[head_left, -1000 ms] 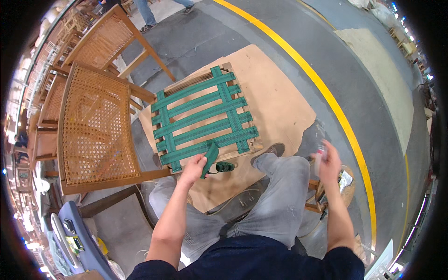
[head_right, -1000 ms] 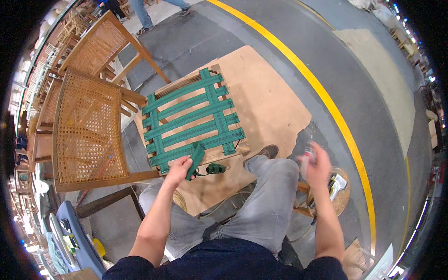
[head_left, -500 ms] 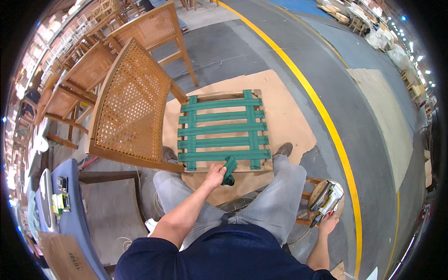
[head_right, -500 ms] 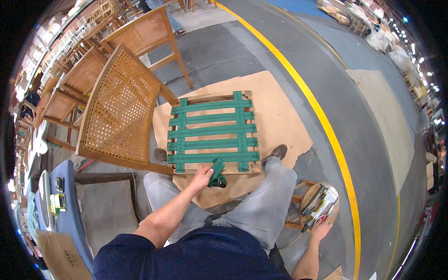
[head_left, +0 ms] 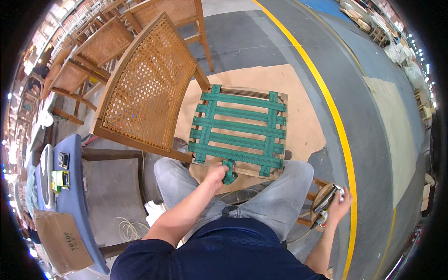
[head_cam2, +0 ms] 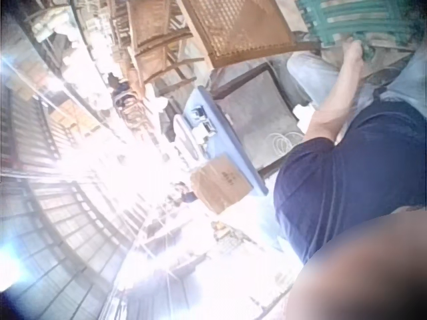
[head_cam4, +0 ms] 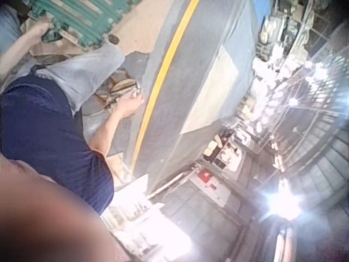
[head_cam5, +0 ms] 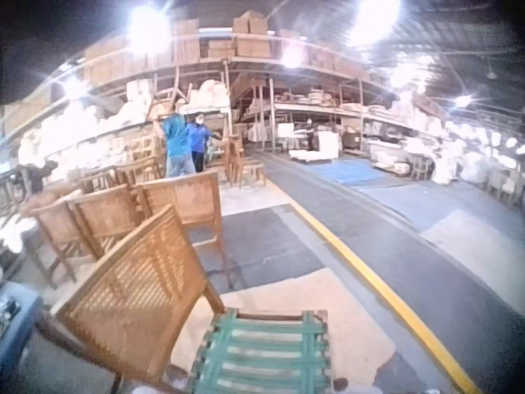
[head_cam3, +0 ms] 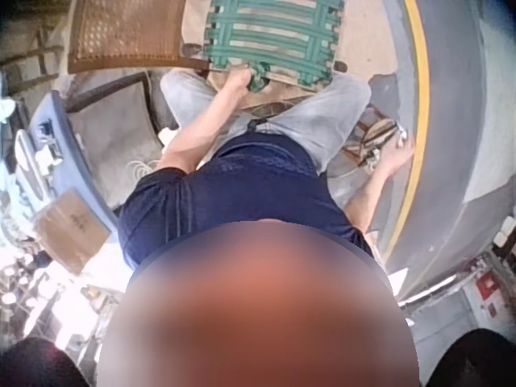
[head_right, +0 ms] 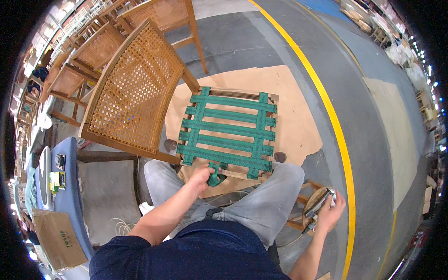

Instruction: The person weaves green straps into a wooden chair frame to create a seat. They use a staple gun to secure the straps and scissors to trim excess material.

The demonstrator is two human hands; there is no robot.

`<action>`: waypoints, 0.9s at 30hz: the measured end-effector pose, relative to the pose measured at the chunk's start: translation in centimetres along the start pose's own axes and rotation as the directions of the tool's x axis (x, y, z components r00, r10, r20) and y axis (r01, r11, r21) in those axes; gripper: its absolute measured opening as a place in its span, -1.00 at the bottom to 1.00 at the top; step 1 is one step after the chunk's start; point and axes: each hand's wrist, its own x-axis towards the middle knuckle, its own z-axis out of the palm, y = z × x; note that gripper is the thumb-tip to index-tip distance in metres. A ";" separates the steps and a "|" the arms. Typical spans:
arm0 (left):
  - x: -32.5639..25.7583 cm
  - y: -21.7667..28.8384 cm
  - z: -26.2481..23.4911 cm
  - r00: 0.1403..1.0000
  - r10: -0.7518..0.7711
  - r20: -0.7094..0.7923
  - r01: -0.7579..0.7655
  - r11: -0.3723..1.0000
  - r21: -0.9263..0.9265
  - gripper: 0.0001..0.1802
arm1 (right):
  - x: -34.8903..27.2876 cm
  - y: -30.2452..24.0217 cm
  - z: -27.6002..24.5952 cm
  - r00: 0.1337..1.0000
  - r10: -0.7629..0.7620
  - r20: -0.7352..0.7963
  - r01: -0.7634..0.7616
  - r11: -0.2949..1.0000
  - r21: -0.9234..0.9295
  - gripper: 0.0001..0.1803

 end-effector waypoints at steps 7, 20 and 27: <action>7.0 0.0 1.3 0.940 -0.318 0.123 0.336 0.802 -0.494 -0.84 | 1.0 -19.6 10.8 0.871 -0.356 0.339 0.121 0.823 0.555 -0.72; 3.7 -1.5 1.5 0.954 -0.238 0.184 0.293 0.871 -0.395 -0.73 | -6.6 -29.0 27.9 0.626 -0.185 0.758 0.046 0.979 0.201 -0.65; 1.7 -1.1 -2.4 0.846 0.508 0.158 -0.480 0.600 0.640 -0.52 | -4.2 -30.0 27.3 0.654 -0.220 0.724 -0.287 0.813 0.507 -0.71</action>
